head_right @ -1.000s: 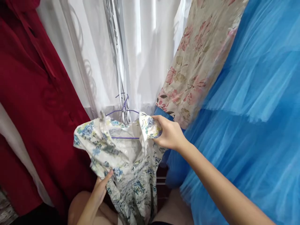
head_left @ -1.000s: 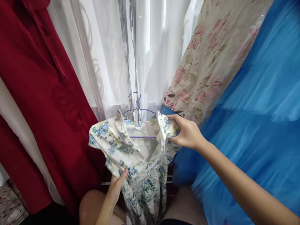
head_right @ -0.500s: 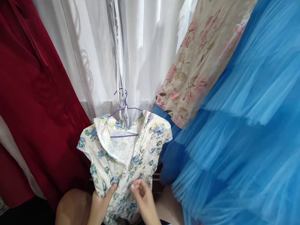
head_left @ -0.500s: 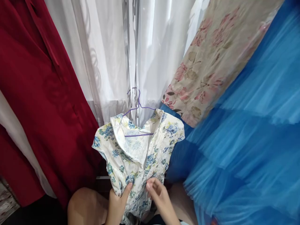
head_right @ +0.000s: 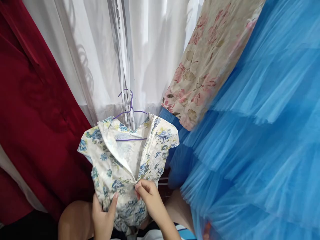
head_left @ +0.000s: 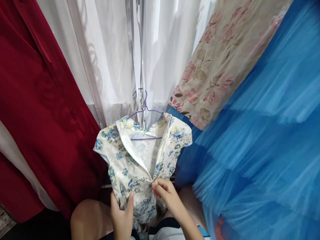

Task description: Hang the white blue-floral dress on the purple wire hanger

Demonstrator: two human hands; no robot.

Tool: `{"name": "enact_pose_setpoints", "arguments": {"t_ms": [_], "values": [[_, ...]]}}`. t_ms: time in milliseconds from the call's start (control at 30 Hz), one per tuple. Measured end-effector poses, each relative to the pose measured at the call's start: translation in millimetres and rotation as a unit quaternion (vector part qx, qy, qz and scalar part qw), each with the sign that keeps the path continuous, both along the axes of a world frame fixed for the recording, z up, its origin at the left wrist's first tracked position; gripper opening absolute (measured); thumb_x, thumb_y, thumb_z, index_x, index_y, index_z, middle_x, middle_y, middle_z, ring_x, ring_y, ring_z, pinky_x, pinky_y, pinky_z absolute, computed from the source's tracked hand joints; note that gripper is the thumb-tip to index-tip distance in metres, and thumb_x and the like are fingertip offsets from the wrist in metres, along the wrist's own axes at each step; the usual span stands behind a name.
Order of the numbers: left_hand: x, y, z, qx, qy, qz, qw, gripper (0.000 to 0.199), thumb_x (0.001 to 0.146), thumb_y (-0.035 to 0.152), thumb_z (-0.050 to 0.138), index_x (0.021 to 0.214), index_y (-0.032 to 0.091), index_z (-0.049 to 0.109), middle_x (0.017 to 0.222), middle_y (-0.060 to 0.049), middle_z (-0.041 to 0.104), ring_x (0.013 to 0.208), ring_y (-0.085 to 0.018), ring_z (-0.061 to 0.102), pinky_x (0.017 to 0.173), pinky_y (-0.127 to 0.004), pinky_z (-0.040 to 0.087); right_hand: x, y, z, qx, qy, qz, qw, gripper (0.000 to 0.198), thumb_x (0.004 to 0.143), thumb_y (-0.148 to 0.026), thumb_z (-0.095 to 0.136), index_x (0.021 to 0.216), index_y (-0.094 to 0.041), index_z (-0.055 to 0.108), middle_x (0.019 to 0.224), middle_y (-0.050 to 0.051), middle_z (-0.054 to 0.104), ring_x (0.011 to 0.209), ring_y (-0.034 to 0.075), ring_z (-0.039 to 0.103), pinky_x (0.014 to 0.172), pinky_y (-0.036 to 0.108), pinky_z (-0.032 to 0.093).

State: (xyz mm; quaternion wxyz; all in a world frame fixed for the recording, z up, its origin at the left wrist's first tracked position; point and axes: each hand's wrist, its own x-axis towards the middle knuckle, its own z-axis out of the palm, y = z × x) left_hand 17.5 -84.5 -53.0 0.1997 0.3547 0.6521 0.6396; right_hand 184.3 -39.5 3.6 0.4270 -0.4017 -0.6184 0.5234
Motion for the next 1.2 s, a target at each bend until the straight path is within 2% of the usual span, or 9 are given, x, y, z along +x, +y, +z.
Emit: {"name": "enact_pose_setpoints", "arguments": {"t_ms": [133, 267, 433, 633, 733, 800, 933, 1067, 1200], "values": [[18.5, 1.1, 8.1, 0.108, 0.149, -0.067, 0.981, 0.061, 0.076, 0.031, 0.075, 0.133, 0.032, 0.053, 0.145, -0.010, 0.044, 0.139, -0.033, 0.036, 0.119, -0.044, 0.024, 6.3, -16.6, 2.5, -0.047, 0.004, 0.021, 0.999, 0.035, 0.091, -0.043, 0.057, 0.068, -0.017, 0.065, 0.054, -0.001, 0.054, 0.054, 0.014, 0.046, 0.055, 0.027, 0.032], [41.2, 10.2, -0.1, 0.077, 0.141, -0.248, 0.955, 0.027, 0.086, 0.024, 0.060, 0.112, 0.032, 0.062, 0.107, -0.008, 0.066, 0.104, -0.029, 0.062, 0.092, -0.039, 0.048, 9.8, -26.1, 9.6, -0.070, 0.005, 0.033, 0.997, 0.031, 0.086, -0.038, 0.062, 0.065, -0.016, 0.065, 0.049, -0.002, 0.053, 0.047, 0.011, 0.043, 0.050, 0.024, 0.029], [36.8, 26.2, 3.7, 0.113, 0.225, -0.313, 0.916, 0.017, 0.091, 0.018, 0.049, 0.075, 0.024, 0.052, 0.076, -0.004, 0.057, 0.074, -0.021, 0.059, 0.071, -0.031, 0.046, 16.4, -12.7, 19.8, -0.133, 0.047, 0.027, 0.990, 0.032, 0.084, -0.041, 0.061, 0.068, -0.014, 0.068, 0.039, -0.004, 0.050, 0.032, 0.007, 0.032, 0.038, 0.021, 0.019], [23.8, 21.9, 51.0, -0.008, 0.446, -0.422, 0.789, 0.020, 0.085, 0.007, 0.045, 0.085, 0.022, 0.058, 0.087, -0.007, 0.065, 0.078, -0.022, 0.063, 0.067, -0.030, 0.042, 16.6, 66.4, 111.6, -0.132, 0.156, 0.023, 0.979, 0.025, 0.076, -0.035, 0.068, 0.074, -0.010, 0.070, 0.042, -0.007, 0.045, 0.035, 0.004, 0.029, 0.038, 0.020, 0.014], [31.3, 17.6, 68.6, -0.055, 0.540, -0.433, 0.720, 0.036, 0.073, 0.000, 0.048, 0.099, 0.019, 0.064, 0.097, -0.012, 0.069, 0.079, -0.027, 0.065, 0.067, -0.034, 0.043, 4.0, 102.5, 163.9, -0.021, 0.164, 0.013, 0.986, 0.023, 0.076, -0.033, 0.067, 0.072, -0.010, 0.069, 0.043, -0.005, 0.049, 0.037, 0.005, 0.032, 0.038, 0.020, 0.018], [35.8, 18.6, 72.6, -0.079, 0.557, -0.432, 0.705, 0.046, 0.065, -0.003, 0.050, 0.103, 0.016, 0.066, 0.098, -0.014, 0.070, 0.078, -0.029, 0.066, 0.066, -0.035, 0.044, -5.8, 111.8, 182.8, 0.026, 0.167, -0.002, 0.986, 0.022, 0.076, -0.033, 0.065, 0.072, -0.011, 0.068, 0.045, -0.004, 0.051, 0.038, 0.006, 0.034, 0.039, 0.021, 0.021], [28.6, 37.4, 83.6, -0.022, 0.439, -0.474, 0.763, 0.032, 0.078, 0.006, 0.054, 0.103, 0.023, 0.066, 0.099, -0.008, 0.071, 0.080, -0.025, 0.067, 0.070, -0.031, 0.047, -17.7, 101.3, 179.6, 0.078, 0.150, -0.030, 0.985, 0.023, 0.081, -0.037, 0.060, 0.077, -0.016, 0.065, 0.046, -0.005, 0.053, 0.038, 0.008, 0.039, 0.040, 0.021, 0.026], [5.7, 77.3, 135.2, 0.140, 0.273, -0.322, 0.896, 0.037, 0.093, 0.025, 0.054, 0.130, 0.025, 0.054, 0.098, -0.004, 0.069, 0.078, -0.018, 0.065, 0.074, -0.027, 0.048, -15.4, 85.5, 165.9, 0.160, 0.111, -0.041, 0.980, 0.026, 0.089, -0.038, 0.055, 0.074, -0.018, 0.062, 0.041, -0.007, 0.046, 0.038, 0.009, 0.037, 0.044, 0.023, 0.030], [-5.6, 119.7, 199.1, 0.240, 0.322, -0.272, 0.874, 0.044, 0.099, 0.030, 0.046, 0.143, 0.024, 0.045, 0.093, -0.003, 0.066, 0.081, -0.017, 0.063, 0.077, -0.026, 0.045, -12.4, 82.0, 167.3, 0.193, 0.075, -0.031, 0.978, 0.027, 0.090, -0.038, 0.055, 0.072, -0.018, 0.061, 0.044, -0.007, 0.042, 0.042, 0.010, 0.036, 0.046, 0.024, 0.029]]}}
